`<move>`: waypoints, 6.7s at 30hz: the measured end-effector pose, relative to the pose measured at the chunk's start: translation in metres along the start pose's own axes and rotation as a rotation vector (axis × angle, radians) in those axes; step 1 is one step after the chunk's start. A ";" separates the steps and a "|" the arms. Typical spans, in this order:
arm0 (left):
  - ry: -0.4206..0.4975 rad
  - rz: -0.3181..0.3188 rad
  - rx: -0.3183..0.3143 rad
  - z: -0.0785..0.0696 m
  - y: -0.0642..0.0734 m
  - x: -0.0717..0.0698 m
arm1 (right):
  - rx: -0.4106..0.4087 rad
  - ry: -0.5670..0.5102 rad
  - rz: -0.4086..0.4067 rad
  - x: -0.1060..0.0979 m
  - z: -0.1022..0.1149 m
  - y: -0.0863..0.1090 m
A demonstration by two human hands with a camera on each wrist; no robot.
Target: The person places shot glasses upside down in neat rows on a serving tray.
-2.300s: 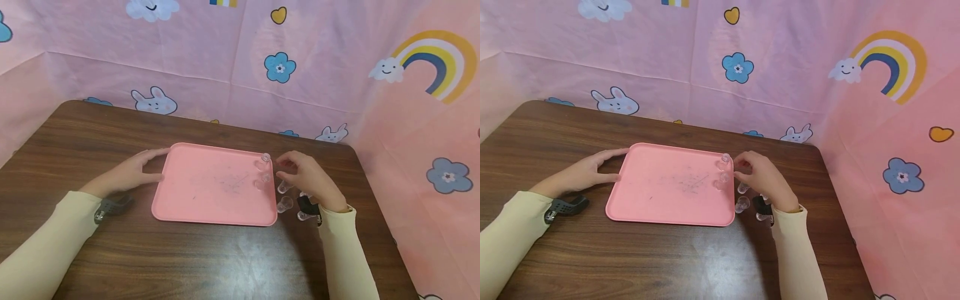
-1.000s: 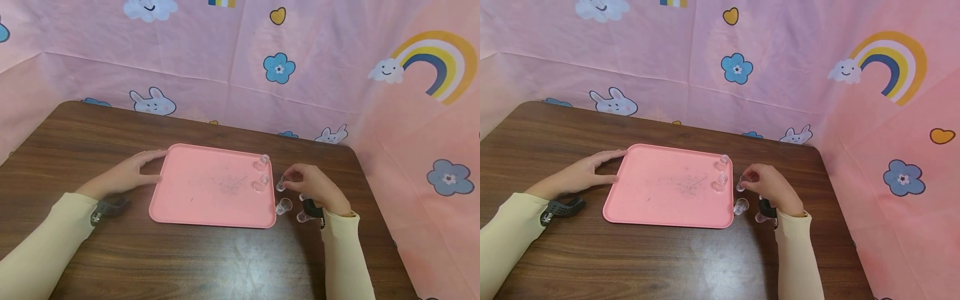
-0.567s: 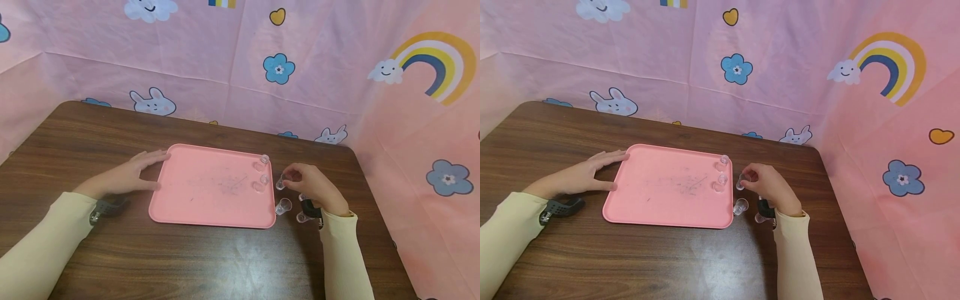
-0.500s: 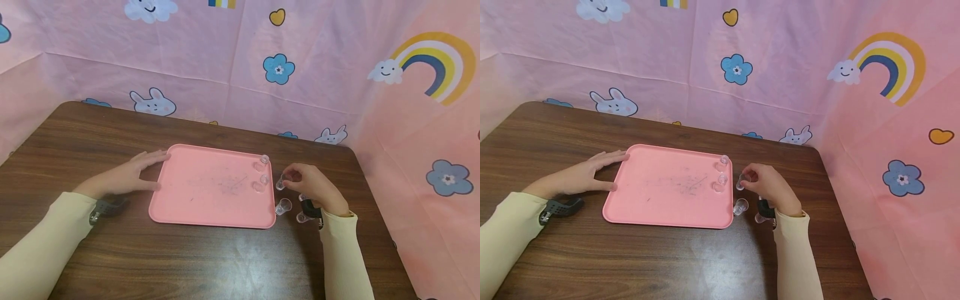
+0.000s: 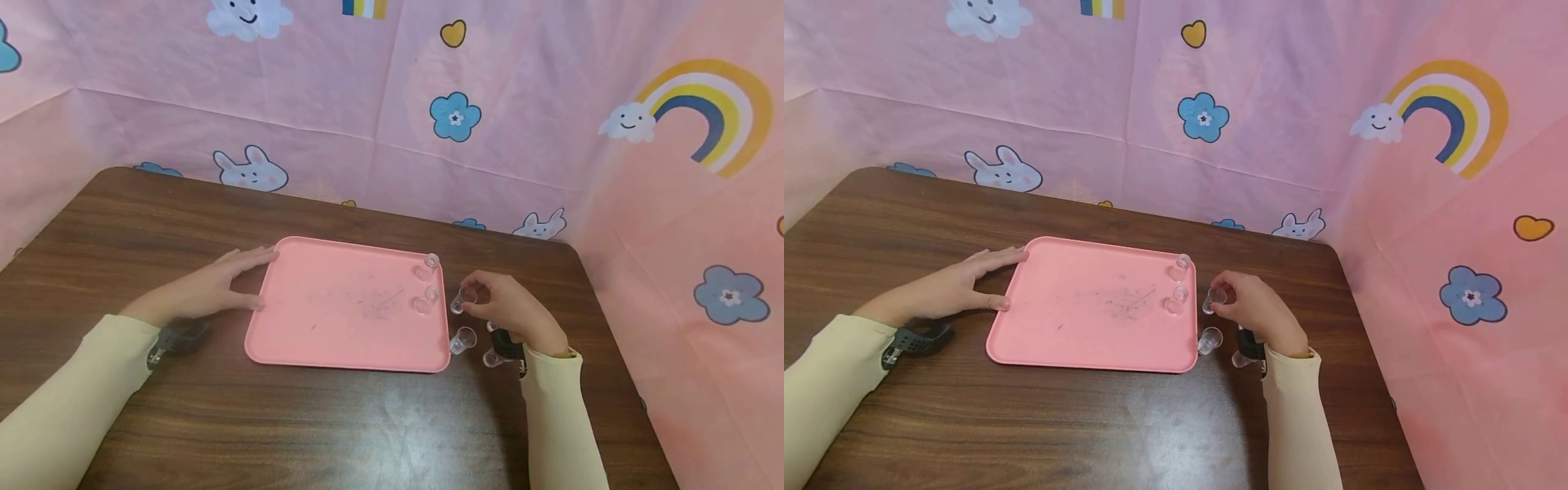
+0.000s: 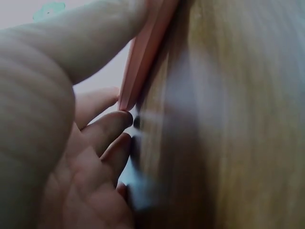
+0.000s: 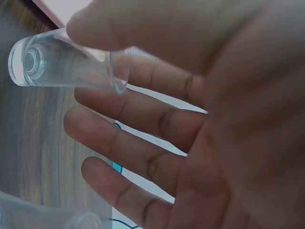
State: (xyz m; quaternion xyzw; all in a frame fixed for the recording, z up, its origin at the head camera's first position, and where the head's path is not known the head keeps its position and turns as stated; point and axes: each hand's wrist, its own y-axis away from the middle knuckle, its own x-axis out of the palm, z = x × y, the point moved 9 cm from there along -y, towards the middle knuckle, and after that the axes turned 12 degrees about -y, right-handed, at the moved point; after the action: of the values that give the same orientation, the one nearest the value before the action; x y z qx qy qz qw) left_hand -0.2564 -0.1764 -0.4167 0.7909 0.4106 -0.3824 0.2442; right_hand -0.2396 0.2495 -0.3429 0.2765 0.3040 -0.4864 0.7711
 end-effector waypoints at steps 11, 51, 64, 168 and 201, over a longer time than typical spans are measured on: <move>-0.045 -0.013 -0.013 -0.001 -0.005 -0.004 | 0.017 0.058 -0.064 -0.002 -0.007 -0.004; -0.024 -0.057 -0.013 0.006 -0.005 -0.004 | -0.234 -0.333 -0.362 -0.036 0.029 0.005; -0.008 -0.048 -0.013 0.004 -0.004 -0.005 | -0.225 -0.301 -0.209 -0.017 0.030 0.001; -0.017 -0.066 -0.005 0.005 -0.003 -0.003 | -0.185 0.053 0.086 0.037 0.055 -0.005; -0.007 -0.084 -0.019 0.008 -0.004 -0.003 | -0.046 -0.336 0.057 -0.032 -0.048 0.041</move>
State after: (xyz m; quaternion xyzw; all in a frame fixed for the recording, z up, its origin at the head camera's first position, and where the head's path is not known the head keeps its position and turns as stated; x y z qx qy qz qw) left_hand -0.2642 -0.1811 -0.4193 0.7693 0.4461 -0.3910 0.2371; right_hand -0.2224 0.3179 -0.3453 0.1822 0.1738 -0.4968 0.8306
